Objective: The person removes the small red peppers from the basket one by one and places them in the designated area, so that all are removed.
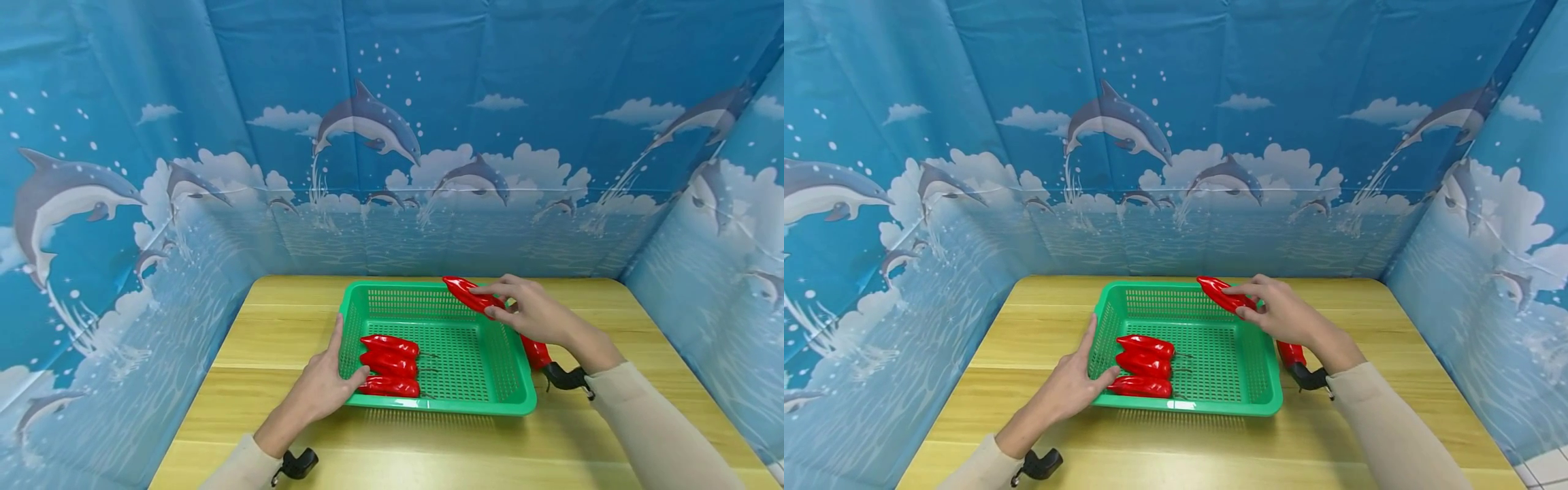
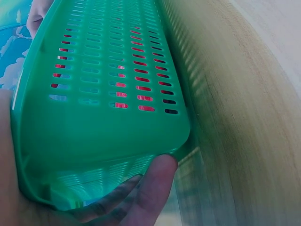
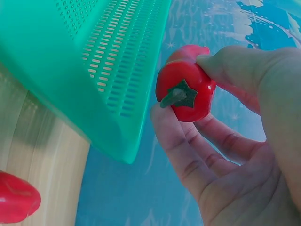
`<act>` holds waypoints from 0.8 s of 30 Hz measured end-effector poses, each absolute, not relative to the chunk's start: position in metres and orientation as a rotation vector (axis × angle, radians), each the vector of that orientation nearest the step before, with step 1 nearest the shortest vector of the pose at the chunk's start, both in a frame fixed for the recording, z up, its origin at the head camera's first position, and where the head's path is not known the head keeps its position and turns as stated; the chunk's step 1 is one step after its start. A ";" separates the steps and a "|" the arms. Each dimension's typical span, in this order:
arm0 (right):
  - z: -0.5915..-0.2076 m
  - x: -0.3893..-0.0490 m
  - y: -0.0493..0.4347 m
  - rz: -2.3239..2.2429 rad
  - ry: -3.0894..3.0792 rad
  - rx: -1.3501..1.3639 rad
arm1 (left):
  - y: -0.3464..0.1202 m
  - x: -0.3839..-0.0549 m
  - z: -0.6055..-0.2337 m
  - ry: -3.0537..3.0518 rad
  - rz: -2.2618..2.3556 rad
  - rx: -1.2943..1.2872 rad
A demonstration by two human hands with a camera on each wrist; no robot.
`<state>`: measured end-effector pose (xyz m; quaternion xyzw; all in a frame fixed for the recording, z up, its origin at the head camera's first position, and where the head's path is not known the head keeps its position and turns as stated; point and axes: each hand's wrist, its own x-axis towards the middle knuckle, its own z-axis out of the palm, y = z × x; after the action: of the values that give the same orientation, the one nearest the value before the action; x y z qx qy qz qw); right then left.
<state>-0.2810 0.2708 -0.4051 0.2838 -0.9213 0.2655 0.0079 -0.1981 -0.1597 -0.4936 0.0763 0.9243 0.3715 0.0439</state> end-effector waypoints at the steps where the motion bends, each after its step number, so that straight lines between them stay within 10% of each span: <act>1: -0.406 -0.281 0.272 0.829 -2.881 0.880 | -0.160 -0.198 -0.494 2.817 1.142 0.229; 24: -0.407 -0.276 0.303 0.860 -2.918 0.740 | -0.158 -0.198 -0.494 2.804 1.144 0.212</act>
<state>-0.2756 0.3033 -0.4069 0.2364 -0.9320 0.2746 0.0054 -0.1979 -0.1583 -0.4940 0.0697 0.9224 0.3762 0.0528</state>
